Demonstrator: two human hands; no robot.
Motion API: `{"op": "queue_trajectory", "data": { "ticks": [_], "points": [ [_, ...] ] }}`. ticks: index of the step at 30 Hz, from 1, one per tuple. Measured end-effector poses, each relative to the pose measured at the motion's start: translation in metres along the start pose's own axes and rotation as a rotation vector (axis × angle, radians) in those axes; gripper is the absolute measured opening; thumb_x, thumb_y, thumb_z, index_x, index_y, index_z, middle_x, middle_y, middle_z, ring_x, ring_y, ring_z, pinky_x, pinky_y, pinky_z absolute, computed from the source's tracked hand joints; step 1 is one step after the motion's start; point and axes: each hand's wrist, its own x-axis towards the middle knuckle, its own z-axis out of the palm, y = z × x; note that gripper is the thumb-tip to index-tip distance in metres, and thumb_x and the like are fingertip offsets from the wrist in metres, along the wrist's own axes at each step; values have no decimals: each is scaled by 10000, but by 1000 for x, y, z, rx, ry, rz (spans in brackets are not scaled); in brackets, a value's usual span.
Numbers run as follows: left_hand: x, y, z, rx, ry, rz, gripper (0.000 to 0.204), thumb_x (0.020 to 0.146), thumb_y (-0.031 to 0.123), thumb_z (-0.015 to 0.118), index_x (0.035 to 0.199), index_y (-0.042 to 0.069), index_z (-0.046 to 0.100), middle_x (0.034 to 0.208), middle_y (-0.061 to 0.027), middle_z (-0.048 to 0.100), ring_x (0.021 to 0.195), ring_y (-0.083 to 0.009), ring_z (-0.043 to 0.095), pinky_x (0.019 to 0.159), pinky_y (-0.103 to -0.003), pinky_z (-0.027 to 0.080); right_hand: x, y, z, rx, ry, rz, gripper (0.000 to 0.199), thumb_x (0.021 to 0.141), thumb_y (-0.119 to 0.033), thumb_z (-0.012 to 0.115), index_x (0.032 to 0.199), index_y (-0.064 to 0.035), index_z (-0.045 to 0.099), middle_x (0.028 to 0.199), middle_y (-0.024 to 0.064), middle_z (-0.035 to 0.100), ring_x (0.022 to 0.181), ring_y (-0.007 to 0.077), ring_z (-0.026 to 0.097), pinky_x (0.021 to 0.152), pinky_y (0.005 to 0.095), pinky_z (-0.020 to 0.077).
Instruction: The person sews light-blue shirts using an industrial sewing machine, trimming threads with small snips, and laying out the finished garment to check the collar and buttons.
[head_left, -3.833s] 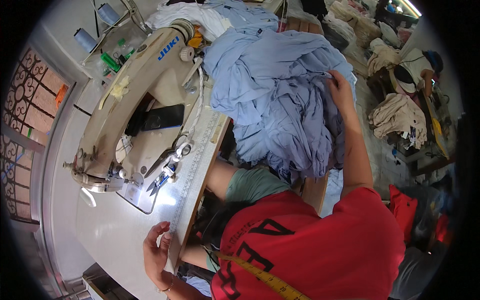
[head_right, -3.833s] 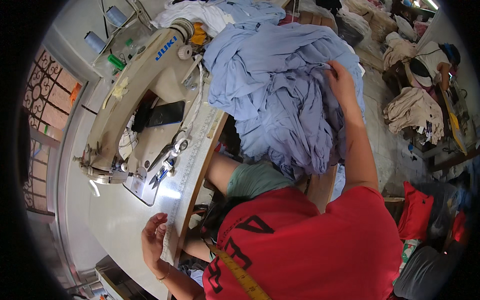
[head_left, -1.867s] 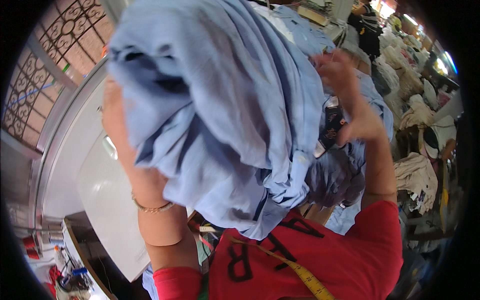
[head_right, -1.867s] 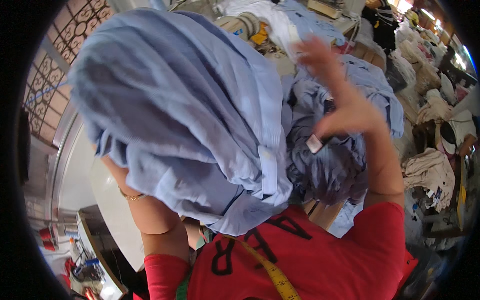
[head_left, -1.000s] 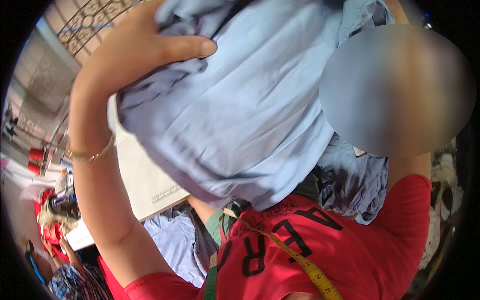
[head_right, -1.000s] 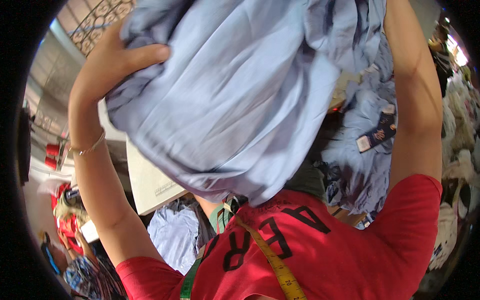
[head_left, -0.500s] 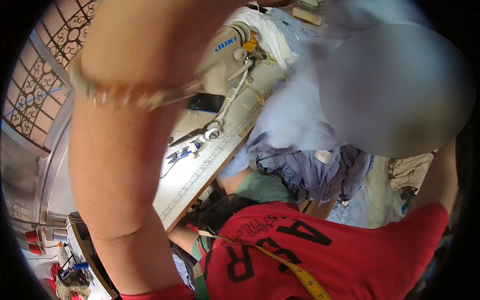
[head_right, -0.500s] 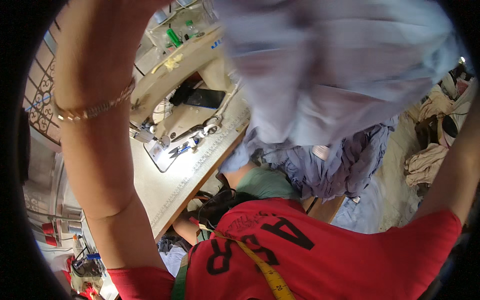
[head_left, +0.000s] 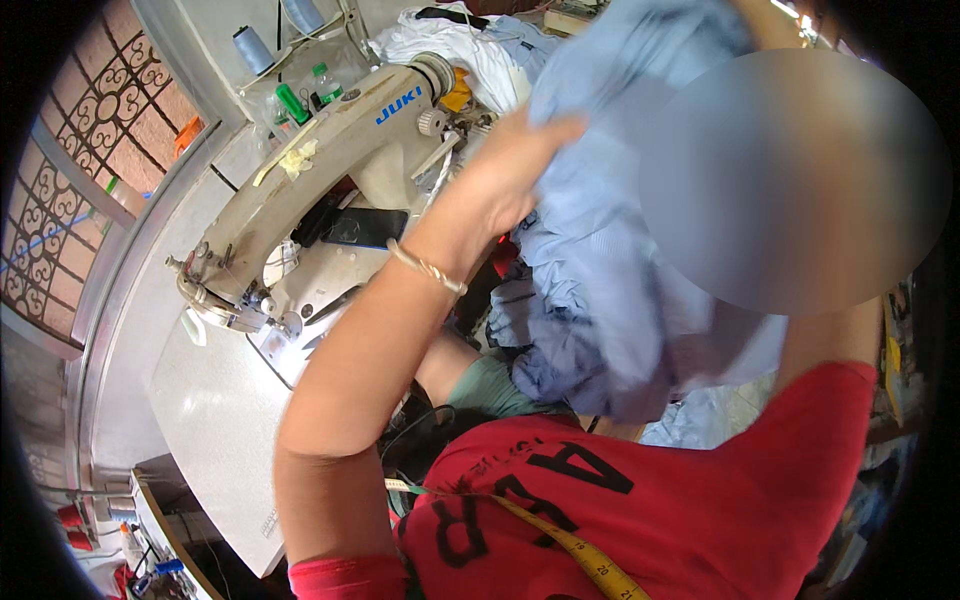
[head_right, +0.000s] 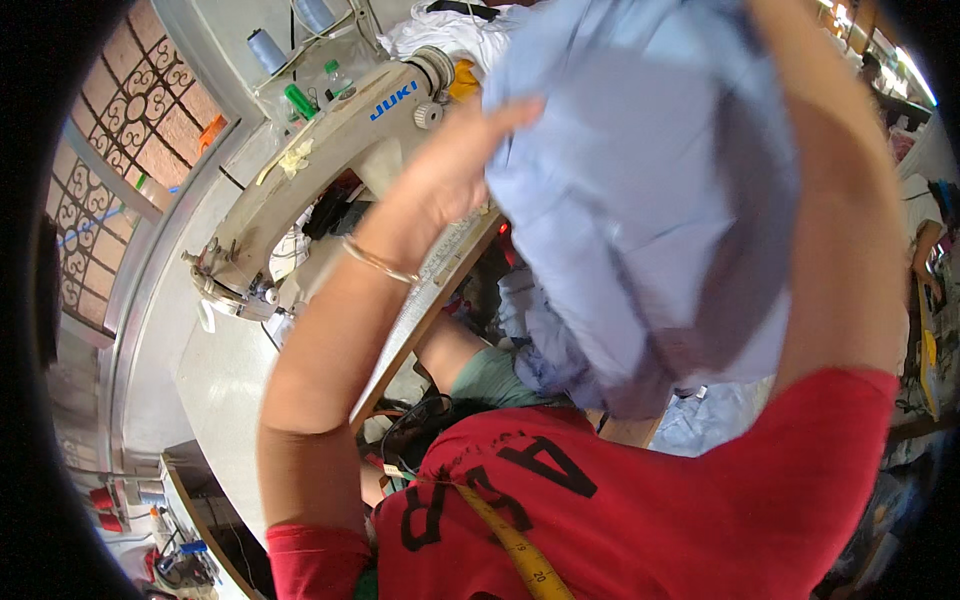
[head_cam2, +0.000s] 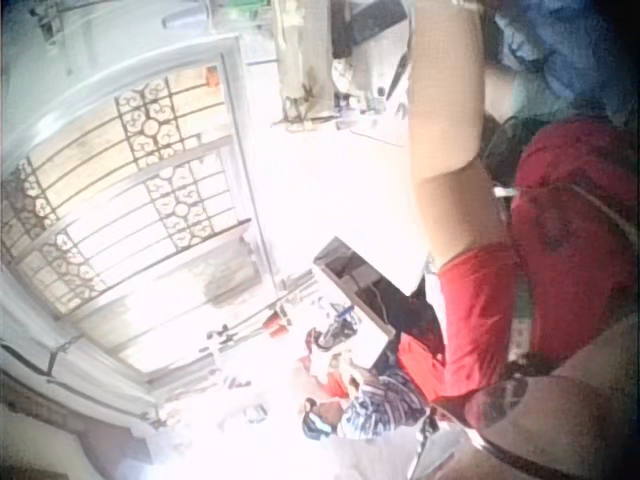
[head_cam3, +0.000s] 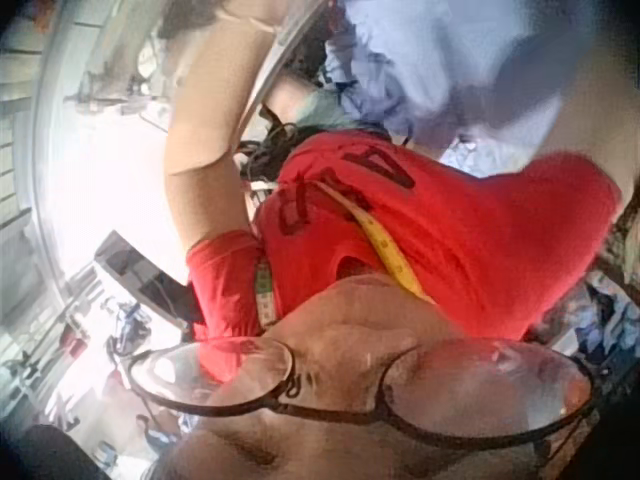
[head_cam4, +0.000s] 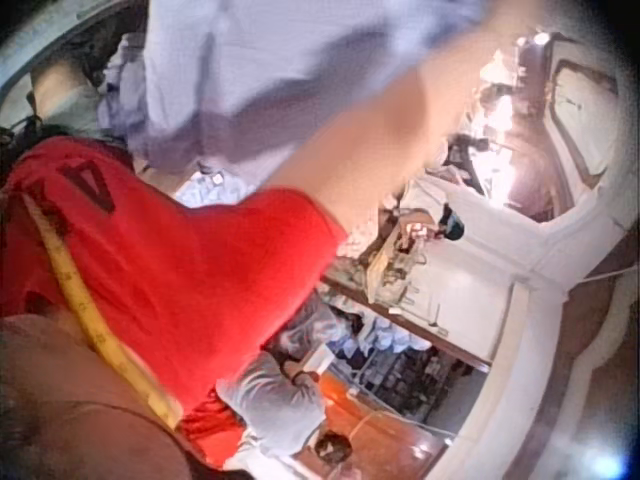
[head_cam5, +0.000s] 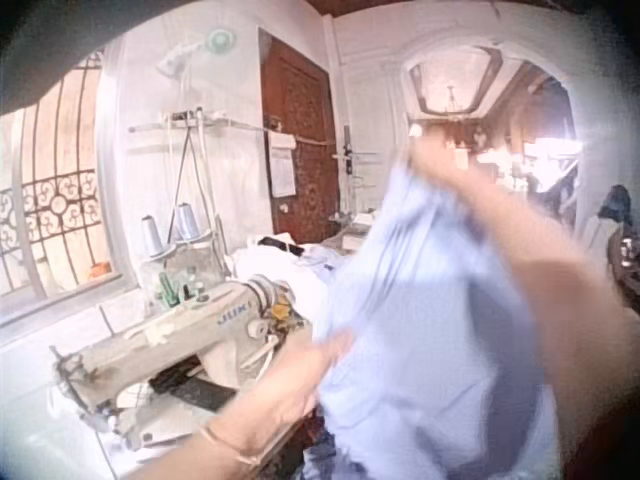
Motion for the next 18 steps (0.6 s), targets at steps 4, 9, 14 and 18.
{"op": "queue_trajectory", "data": {
  "ticks": [4, 9, 14, 18],
  "points": [
    [3, -129, -85, 545, 230, -273, 628, 861, 143, 601, 1382, 15, 275, 1222, -170, 521, 1072, -251, 535, 821, -365, 495, 67, 44, 95, -211, -194, 64, 441, 795, -113, 608, 1228, -64, 542, 1168, 78, 562, 1106, 196, 511, 940, 284, 397],
    [-38, -169, -117, 631, 68, -369, 706, 874, 218, 598, 1425, 31, 198, 1263, -142, 483, 1082, -235, 520, 871, -374, 452, 0, -52, 126, 255, -209, -103, 378, 817, -139, 606, 1184, -63, 564, 1158, 71, 561, 1112, 204, 509, 946, 295, 391],
    [-43, -190, -68, 125, 279, -418, 476, 891, 243, 601, 1249, -28, 445, 1100, -114, 563, 879, -153, 543, 700, -233, 447, -146, -144, 98, 305, -262, -245, 310, 791, -154, 639, 1077, -44, 588, 1115, 110, 578, 1040, 276, 555, 917, 385, 426],
    [-35, -209, -65, -92, 275, -383, 141, 886, 163, 610, 832, 63, 526, 670, 12, 503, 570, -69, 428, 523, -192, 352, -222, -179, 142, 277, -486, -19, 523, 759, -190, 681, 1234, -71, 496, 1237, 150, 508, 1153, 335, 485, 982, 394, 380]
  ]
}}
